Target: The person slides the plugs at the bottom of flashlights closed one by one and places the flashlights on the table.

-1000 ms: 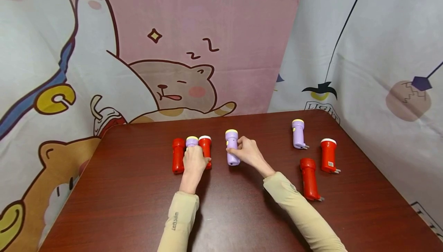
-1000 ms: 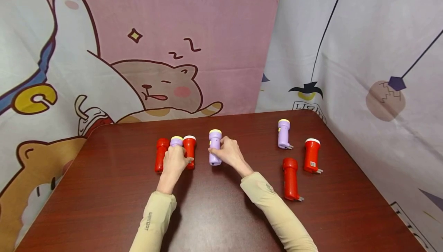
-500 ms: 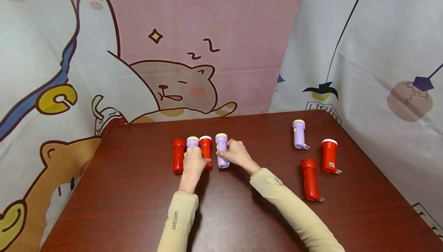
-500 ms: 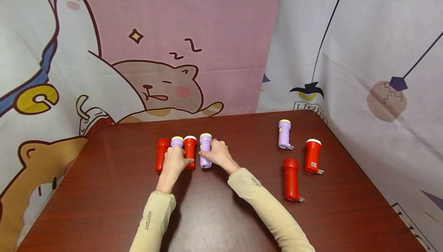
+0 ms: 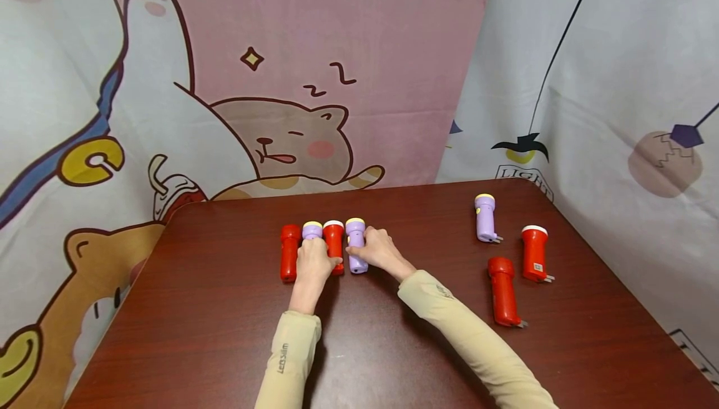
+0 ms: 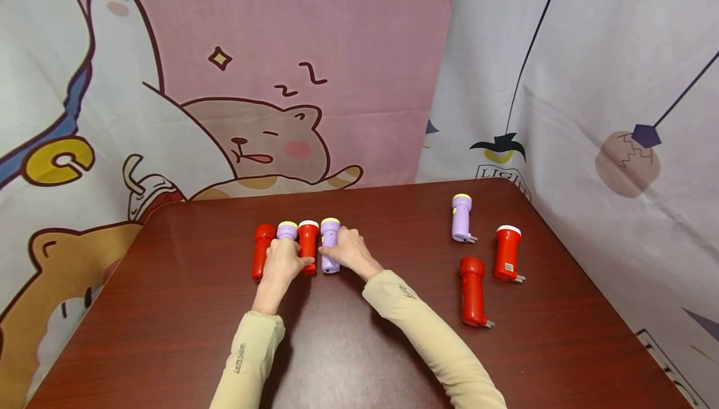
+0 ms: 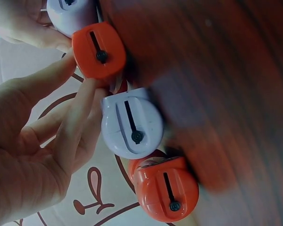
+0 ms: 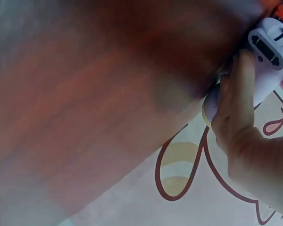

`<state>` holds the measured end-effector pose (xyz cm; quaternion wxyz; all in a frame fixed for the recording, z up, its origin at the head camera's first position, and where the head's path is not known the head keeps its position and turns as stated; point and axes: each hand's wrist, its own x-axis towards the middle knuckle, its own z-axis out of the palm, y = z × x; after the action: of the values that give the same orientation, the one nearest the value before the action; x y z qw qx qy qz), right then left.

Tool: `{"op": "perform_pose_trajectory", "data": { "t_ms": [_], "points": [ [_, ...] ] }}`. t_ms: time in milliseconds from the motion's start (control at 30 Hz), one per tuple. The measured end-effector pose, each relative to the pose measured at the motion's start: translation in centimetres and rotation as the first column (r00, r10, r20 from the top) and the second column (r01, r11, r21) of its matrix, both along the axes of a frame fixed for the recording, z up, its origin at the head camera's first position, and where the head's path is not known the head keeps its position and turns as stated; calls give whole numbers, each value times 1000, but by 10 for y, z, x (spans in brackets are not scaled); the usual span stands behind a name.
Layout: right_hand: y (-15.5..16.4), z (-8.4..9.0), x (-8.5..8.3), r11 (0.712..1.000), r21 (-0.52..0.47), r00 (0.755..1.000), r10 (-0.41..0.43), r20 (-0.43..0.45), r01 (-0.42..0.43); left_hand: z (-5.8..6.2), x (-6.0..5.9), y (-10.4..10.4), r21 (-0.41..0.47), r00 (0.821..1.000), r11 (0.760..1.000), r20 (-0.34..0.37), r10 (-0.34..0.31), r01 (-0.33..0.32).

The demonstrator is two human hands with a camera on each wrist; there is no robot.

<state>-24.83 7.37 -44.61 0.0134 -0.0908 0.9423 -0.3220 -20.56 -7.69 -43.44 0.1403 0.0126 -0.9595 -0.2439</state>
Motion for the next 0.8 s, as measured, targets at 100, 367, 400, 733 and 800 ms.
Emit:
{"op": "perform_pose_trajectory", "data": {
  "t_ms": [100,367,400,733,800],
  "points": [
    [0,2,1,999,42,1000,12,-19,-11,-1,0,0,2,1000,1000,-2,-3,3],
    [6,4,2,995,95,1000,16,-7,-15,0,-1,-2,5,1000,1000,2,-6,6],
    [7,4,1,996,93,1000,15,-8,-14,0,-1,-2,5,1000,1000,6,-6,6],
    [36,14,-8,995,56,997,-77,-32,79,-1,0,-1,5,1000,1000,13,-9,9],
    [49,17,-13,991,68,993,-111,-48,114,-1,0,-1,7,1000,1000,18,-8,7]
  ]
}}
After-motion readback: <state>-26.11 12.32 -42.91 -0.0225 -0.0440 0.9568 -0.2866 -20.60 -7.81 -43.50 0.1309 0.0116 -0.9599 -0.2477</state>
